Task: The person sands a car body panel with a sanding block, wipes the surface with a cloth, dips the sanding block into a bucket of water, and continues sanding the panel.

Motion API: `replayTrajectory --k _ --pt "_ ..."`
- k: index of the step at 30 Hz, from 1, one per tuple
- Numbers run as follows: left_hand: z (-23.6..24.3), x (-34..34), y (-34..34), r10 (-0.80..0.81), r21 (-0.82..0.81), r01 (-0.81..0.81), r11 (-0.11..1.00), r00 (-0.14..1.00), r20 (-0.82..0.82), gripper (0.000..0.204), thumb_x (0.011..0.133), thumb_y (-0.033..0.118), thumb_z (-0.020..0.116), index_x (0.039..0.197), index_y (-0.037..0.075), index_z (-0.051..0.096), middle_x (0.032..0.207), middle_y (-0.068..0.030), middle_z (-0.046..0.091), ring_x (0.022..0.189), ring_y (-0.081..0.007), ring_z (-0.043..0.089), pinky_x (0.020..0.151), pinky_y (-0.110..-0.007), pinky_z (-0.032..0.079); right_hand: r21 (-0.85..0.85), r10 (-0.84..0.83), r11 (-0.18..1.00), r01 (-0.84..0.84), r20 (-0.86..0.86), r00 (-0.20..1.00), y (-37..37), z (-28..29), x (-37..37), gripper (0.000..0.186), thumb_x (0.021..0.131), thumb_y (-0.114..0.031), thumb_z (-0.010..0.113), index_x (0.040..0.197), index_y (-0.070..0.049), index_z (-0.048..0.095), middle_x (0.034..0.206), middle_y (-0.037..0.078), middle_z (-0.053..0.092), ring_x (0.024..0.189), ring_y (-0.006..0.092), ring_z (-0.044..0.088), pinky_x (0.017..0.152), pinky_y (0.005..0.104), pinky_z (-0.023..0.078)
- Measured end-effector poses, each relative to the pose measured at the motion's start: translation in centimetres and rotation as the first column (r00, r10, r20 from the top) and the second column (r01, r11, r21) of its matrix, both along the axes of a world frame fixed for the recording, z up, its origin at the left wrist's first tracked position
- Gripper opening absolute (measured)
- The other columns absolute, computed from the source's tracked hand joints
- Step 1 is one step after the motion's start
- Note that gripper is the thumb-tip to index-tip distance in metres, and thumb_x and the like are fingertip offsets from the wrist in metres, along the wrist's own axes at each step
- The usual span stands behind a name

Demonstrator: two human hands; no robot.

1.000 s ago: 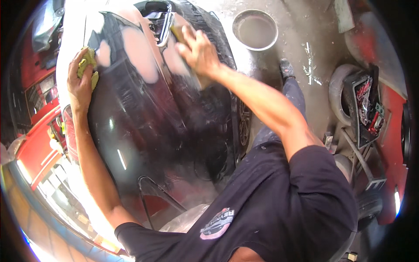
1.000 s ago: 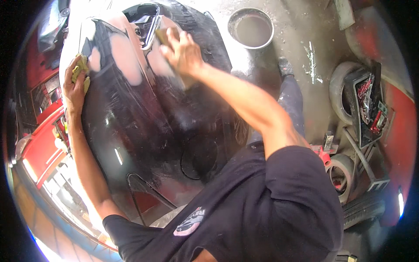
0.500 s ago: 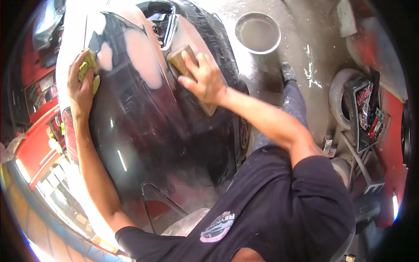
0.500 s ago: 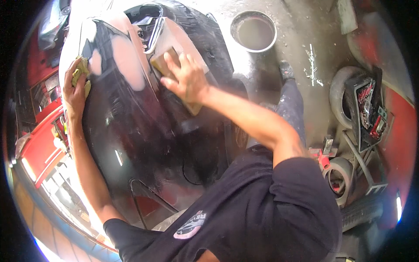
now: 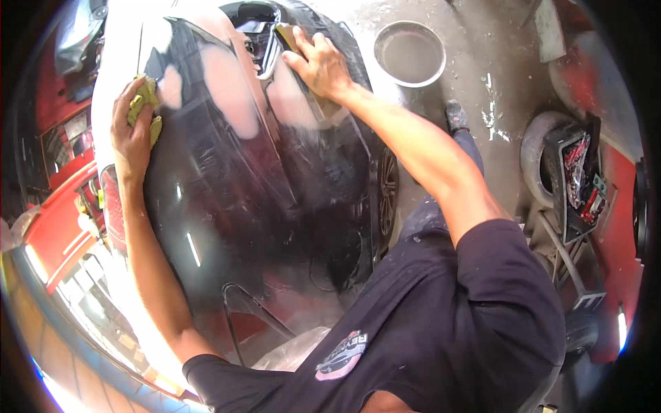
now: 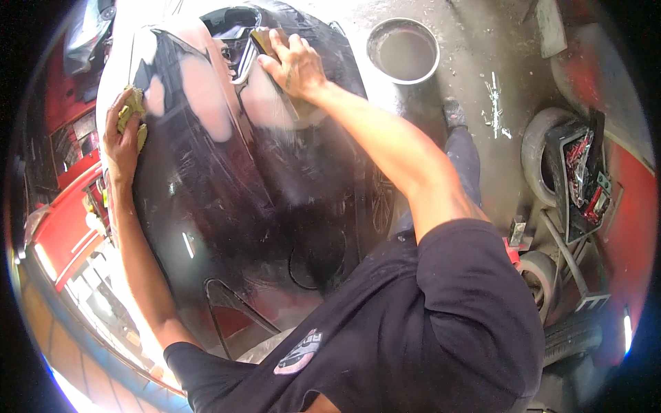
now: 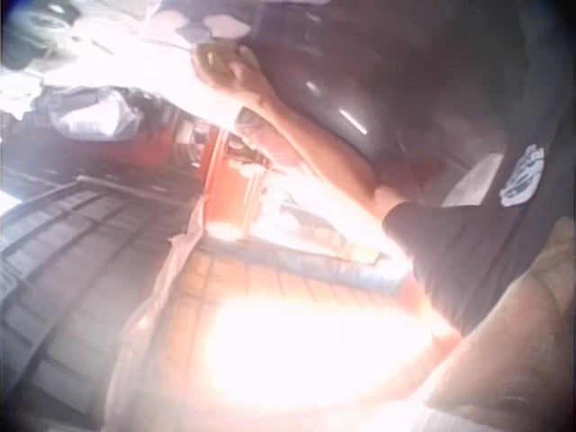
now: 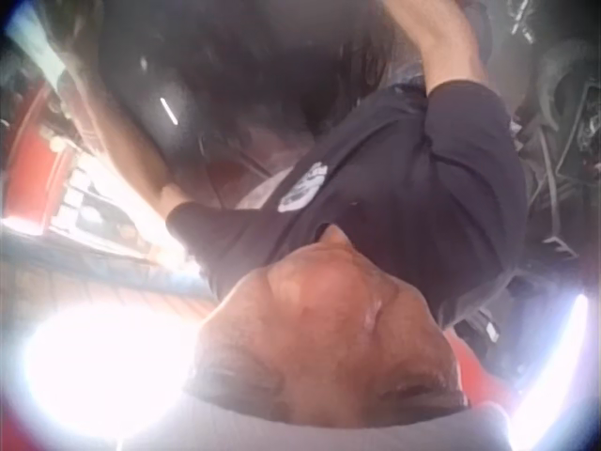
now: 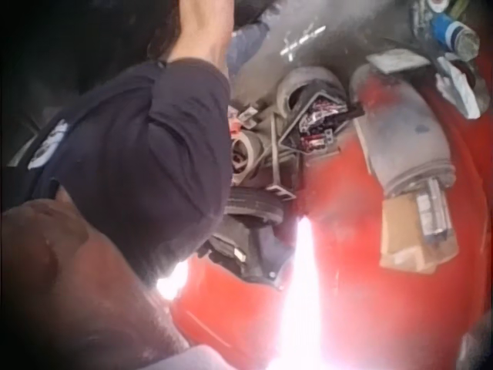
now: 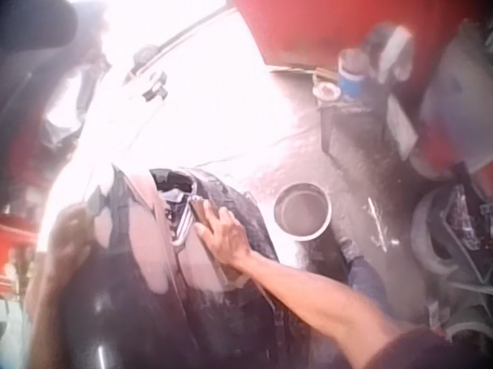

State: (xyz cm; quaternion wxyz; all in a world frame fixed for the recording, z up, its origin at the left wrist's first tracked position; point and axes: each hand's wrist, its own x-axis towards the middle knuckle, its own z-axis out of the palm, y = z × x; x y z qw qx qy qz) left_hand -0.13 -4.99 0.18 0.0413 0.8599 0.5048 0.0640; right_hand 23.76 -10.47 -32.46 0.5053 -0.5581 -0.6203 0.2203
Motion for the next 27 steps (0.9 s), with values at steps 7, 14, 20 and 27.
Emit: replayTrajectory --k 7,14,20,27 --pt "1.5 -0.9 -0.9 0.051 -0.008 -0.051 0.999 0.999 0.011 0.045 0.095 0.002 0.063 0.14 0.007 0.067 0.14 -0.0165 0.066 0.134 -0.03 0.06 0.116 -0.039 0.043 0.144 -0.002 0.99 0.01 -0.056 0.998 -8.6 3.7 -2.5 0.061 0.095 -0.042 0.069 0.141 -0.002 0.063 0.122 0.035 0.058 0.104 0.0479 0.062 0.088 0.0547 0.055" --pt "0.6 -1.2 -0.7 0.0 0.014 0.0 1.0 1.0 -0.023 0.046 0.095 0.0 0.063 0.14 0.006 0.067 0.14 -0.0163 0.066 0.133 -0.0299 0.061 0.115 -0.039 0.043 -0.095 -0.065 0.994 0.05 -0.159 0.985 -8.2 5.0 -2.4 0.064 0.102 -0.041 0.061 0.147 0.004 0.058 0.114 0.032 0.058 0.104 0.0464 0.061 0.091 0.0526 0.052" --pt "0.5 0.0 -0.1 -0.004 -0.014 0.004 1.0 1.0 0.014 0.045 0.096 0.003 0.063 0.14 0.006 0.067 0.14 -0.0168 0.066 0.134 -0.0306 0.06 0.116 -0.039 0.043 0.144 -0.018 0.99 0.007 0.075 0.997 -5.8 1.4 0.1 0.036 0.093 -0.033 0.069 0.121 -0.009 0.067 0.132 0.032 0.06 0.099 0.0438 0.062 0.078 0.052 0.055" --pt "1.4 -1.6 -0.8 0.036 -0.024 -0.036 0.999 0.999 0.001 0.044 0.097 0.004 0.063 0.141 0.006 0.066 0.141 -0.0173 0.065 0.135 -0.0305 0.06 0.116 -0.039 0.043 0.044 0.024 0.999 -0.018 -0.137 0.99 -14.3 5.6 -2.8 0.069 0.097 -0.04 0.067 0.147 0.006 0.056 0.123 0.034 0.056 0.103 0.0459 0.061 0.093 0.0534 0.052"
